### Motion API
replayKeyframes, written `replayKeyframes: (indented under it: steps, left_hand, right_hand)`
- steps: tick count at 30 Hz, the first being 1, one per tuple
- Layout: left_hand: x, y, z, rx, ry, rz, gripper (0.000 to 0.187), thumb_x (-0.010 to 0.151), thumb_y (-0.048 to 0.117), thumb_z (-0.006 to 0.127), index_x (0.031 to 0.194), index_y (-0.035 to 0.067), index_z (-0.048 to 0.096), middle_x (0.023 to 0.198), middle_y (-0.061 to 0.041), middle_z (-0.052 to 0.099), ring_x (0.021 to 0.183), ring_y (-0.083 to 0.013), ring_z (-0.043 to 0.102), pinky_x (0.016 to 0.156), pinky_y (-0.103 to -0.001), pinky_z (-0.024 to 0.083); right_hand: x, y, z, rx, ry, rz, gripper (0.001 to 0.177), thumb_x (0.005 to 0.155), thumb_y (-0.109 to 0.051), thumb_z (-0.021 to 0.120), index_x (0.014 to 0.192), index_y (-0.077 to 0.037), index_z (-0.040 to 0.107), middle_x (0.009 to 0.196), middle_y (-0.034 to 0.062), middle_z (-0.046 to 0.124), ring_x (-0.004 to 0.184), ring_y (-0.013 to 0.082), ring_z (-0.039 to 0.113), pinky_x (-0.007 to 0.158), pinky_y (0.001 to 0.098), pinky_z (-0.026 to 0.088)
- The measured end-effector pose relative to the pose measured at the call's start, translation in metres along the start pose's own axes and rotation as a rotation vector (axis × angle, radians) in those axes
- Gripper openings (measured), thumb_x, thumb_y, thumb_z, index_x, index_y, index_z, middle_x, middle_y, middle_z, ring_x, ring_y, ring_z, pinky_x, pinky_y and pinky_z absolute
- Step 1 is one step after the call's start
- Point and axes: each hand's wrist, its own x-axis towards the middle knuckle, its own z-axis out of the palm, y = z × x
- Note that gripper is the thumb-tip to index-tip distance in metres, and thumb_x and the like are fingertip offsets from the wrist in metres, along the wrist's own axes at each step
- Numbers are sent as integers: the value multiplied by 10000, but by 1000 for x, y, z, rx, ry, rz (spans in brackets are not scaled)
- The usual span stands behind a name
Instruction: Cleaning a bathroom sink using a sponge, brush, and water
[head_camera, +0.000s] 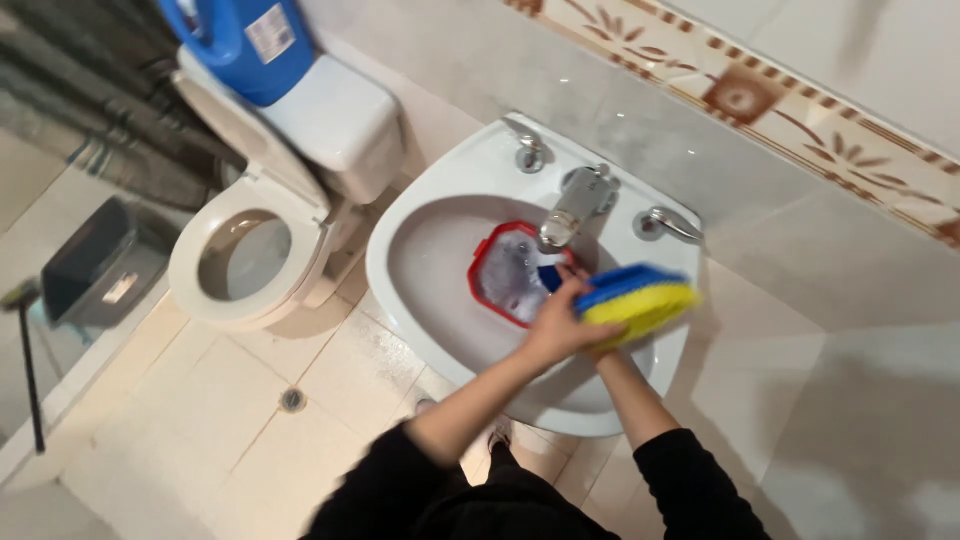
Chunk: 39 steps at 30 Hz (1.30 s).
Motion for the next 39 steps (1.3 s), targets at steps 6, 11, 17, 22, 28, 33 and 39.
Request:
replayKeyframes:
  steps: [6, 11, 17, 22, 28, 33, 39]
  left_hand:
    - [-77, -24, -139, 88, 147, -239, 762, 487, 352, 918, 1149, 180, 581, 1101, -197, 622, 982, -351, 654, 866, -387, 517]
    - [-50, -42, -185, 498, 390, -264, 659, 580, 429, 844, 1131, 252, 529, 1137, -134, 597, 1073, -336, 614, 903, -432, 511]
    - [-7, -67, -184, 747, 515, -168, 573, 663, 310, 814, 1129, 220, 494, 1204, -159, 488, 1101, -378, 564, 876, -469, 525]
    - [16, -94, -161, 907, 492, -96, 695, 670, 388, 818, 1214, 198, 430, 1170, -158, 465, 1081, -361, 557, 883, -442, 520]
    - [48, -135, -152, 1113, 490, -99, 623, 714, 425, 754, 1188, 147, 460, 1032, -148, 549, 976, -335, 614, 874, -401, 475]
    - [49, -88, -130, 1059, 154, -350, 353, 825, 332, 517, 1093, 115, 591, 967, -146, 687, 935, -362, 672, 757, -471, 466]
    - [36, 4, -74, 818, 406, 597, 544, 749, 269, 680, 1197, -21, 576, 1108, -247, 644, 1098, -369, 611, 930, -449, 462]
  right_hand:
    - [41, 7, 57, -62, 101, -280, 572, 844, -564, 553, 1387, -433, 429, 1246, 60, 552, 1194, 338, 529, 888, 431, 489]
    - [61, -75, 19, -156, -230, -161, 564, 874, -429, 516, 1413, -311, 400, 1256, 151, 520, 1192, 439, 494, 865, 522, 502]
    - [66, -82, 64, -102, -589, -19, 711, 867, -391, 538, 1491, -345, 200, 1470, 206, 278, 1301, 505, 308, 941, 595, 390]
    - [61, -50, 68, -127, -561, -197, 462, 769, -405, 657, 1213, -317, 564, 1179, 78, 444, 1115, 386, 500, 758, 509, 525]
    - [46, -40, -74, 453, 73, 356, 497, 844, -215, 657, 1241, 42, 505, 1161, 306, 576, 1099, 453, 554, 938, 492, 441]
    - [75, -53, -153, 421, 441, 32, 279, 971, -183, 624, 1204, -29, 627, 1060, 175, 597, 1055, 366, 569, 903, 435, 443]
    - [131, -13, -78, 270, 356, -41, 263, 935, -355, 655, 1151, -209, 694, 977, 146, 526, 875, 421, 613, 727, 436, 519]
